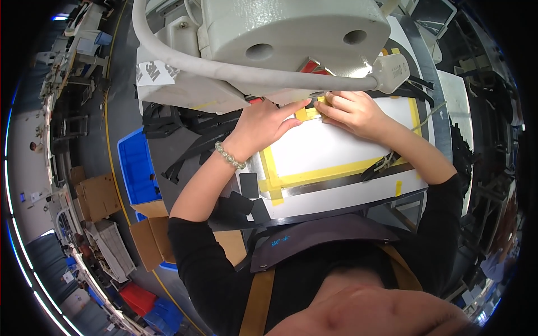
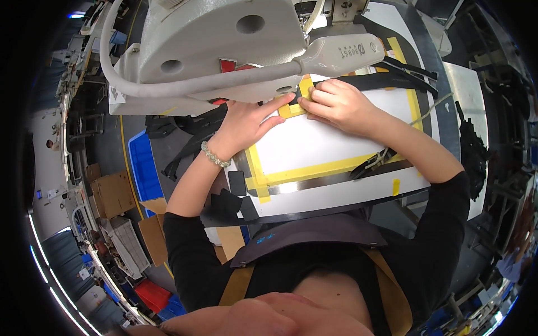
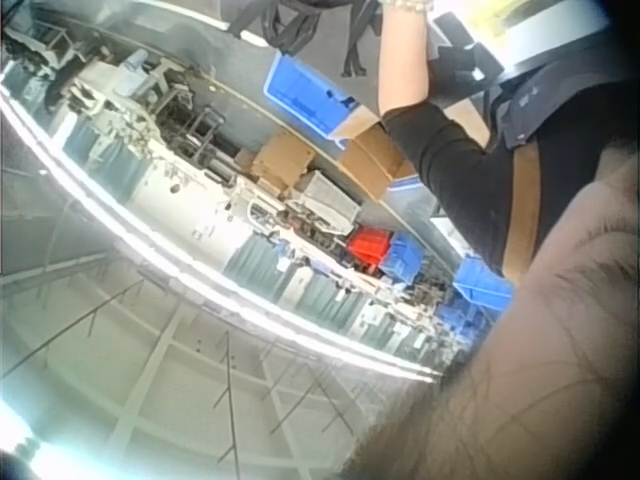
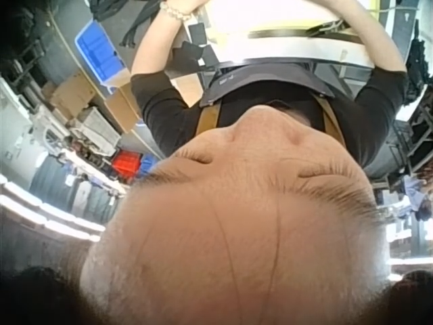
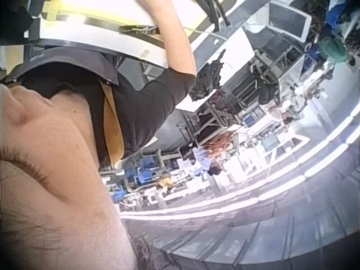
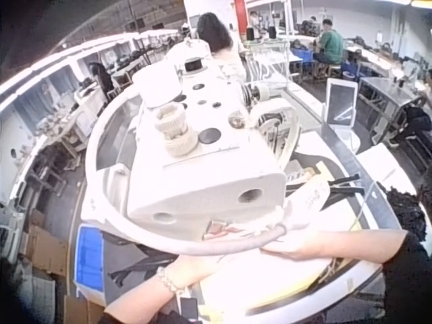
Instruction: Sewing small material tabs onto a zipper using an industrial sewing machine.
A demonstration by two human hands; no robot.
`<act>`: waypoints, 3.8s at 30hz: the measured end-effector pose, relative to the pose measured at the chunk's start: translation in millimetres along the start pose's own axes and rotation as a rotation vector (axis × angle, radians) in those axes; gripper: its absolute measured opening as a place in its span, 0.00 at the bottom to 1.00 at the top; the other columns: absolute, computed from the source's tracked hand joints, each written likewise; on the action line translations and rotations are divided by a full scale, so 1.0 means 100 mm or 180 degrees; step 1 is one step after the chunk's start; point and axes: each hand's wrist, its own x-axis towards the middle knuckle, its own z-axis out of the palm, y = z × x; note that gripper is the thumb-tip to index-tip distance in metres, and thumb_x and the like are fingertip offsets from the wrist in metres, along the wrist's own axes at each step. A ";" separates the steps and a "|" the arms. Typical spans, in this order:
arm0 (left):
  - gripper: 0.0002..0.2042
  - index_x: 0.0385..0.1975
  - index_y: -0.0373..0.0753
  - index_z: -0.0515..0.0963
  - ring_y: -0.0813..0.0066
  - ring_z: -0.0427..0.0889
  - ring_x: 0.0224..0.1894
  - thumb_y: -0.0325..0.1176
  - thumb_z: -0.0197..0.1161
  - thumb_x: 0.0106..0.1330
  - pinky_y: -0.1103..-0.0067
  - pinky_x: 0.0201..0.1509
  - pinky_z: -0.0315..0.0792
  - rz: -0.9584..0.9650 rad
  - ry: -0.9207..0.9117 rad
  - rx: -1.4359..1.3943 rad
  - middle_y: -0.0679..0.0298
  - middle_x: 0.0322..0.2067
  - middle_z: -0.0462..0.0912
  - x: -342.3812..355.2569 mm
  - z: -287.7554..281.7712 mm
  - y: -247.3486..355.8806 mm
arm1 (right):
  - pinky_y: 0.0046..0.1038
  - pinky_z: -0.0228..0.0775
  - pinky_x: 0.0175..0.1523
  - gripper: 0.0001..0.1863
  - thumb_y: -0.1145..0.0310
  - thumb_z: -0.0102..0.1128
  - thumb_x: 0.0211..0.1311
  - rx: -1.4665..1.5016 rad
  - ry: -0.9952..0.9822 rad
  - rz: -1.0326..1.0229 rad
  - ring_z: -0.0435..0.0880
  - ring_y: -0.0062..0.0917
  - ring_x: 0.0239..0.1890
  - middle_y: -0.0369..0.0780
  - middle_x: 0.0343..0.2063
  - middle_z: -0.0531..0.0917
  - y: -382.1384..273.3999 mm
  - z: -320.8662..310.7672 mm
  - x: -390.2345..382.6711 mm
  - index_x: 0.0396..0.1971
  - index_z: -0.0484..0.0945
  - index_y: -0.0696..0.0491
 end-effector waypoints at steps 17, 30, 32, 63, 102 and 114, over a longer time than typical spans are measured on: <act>0.22 0.58 0.62 0.72 0.64 0.80 0.35 0.49 0.59 0.62 0.72 0.38 0.76 -0.0083 -0.0082 -0.0065 0.57 0.38 0.79 0.03 -0.04 0.04 | 0.30 0.71 0.45 0.17 0.67 0.65 0.50 0.0016 -0.0059 0.0018 0.75 0.27 0.38 0.35 0.30 0.74 0.01 -0.01 -0.02 0.42 0.77 0.54; 0.21 0.56 0.63 0.73 0.62 0.79 0.37 0.51 0.59 0.62 0.70 0.40 0.74 -0.0104 0.0266 0.0275 0.58 0.40 0.76 0.01 -0.14 0.09 | 0.29 0.72 0.45 0.15 0.69 0.64 0.50 -0.0070 0.0122 -0.0148 0.77 0.27 0.39 0.35 0.31 0.76 0.03 0.02 0.00 0.39 0.77 0.54; 0.21 0.55 0.63 0.74 0.61 0.79 0.37 0.51 0.59 0.61 0.69 0.40 0.74 -0.0102 0.0316 0.0315 0.59 0.39 0.76 -0.01 -0.14 0.09 | 0.31 0.73 0.43 0.16 0.69 0.68 0.47 -0.0054 0.0226 -0.0157 0.77 0.29 0.36 0.38 0.34 0.78 0.03 0.01 -0.01 0.37 0.77 0.55; 0.20 0.38 0.34 0.79 0.69 0.79 0.32 0.48 0.62 0.61 0.77 0.38 0.71 -0.1483 -0.1142 -0.1396 0.59 0.31 0.82 -0.02 0.25 -0.45 | 0.28 0.71 0.37 0.13 0.64 0.70 0.49 -0.0032 0.0413 -0.0071 0.79 0.29 0.33 0.36 0.28 0.78 0.06 -0.03 -0.03 0.29 0.75 0.53; 0.22 0.55 0.49 0.75 0.60 0.66 0.59 0.46 0.61 0.61 0.64 0.66 0.51 -0.0280 -0.0049 -0.0458 0.57 0.53 0.72 -0.38 -0.28 0.07 | 0.32 0.69 0.45 0.23 0.59 0.72 0.44 -0.1197 0.0716 0.0747 0.79 0.31 0.38 0.35 0.35 0.80 0.36 0.01 0.22 0.40 0.77 0.52; 0.22 0.53 0.43 0.74 0.61 0.70 0.53 0.43 0.62 0.59 0.68 0.59 0.59 -0.0725 0.0050 -0.0351 0.58 0.48 0.75 -0.40 -0.30 0.05 | 0.34 0.70 0.50 0.24 0.60 0.65 0.56 0.0262 -0.0977 0.2407 0.79 0.35 0.45 0.42 0.41 0.80 0.18 -0.56 0.26 0.50 0.72 0.53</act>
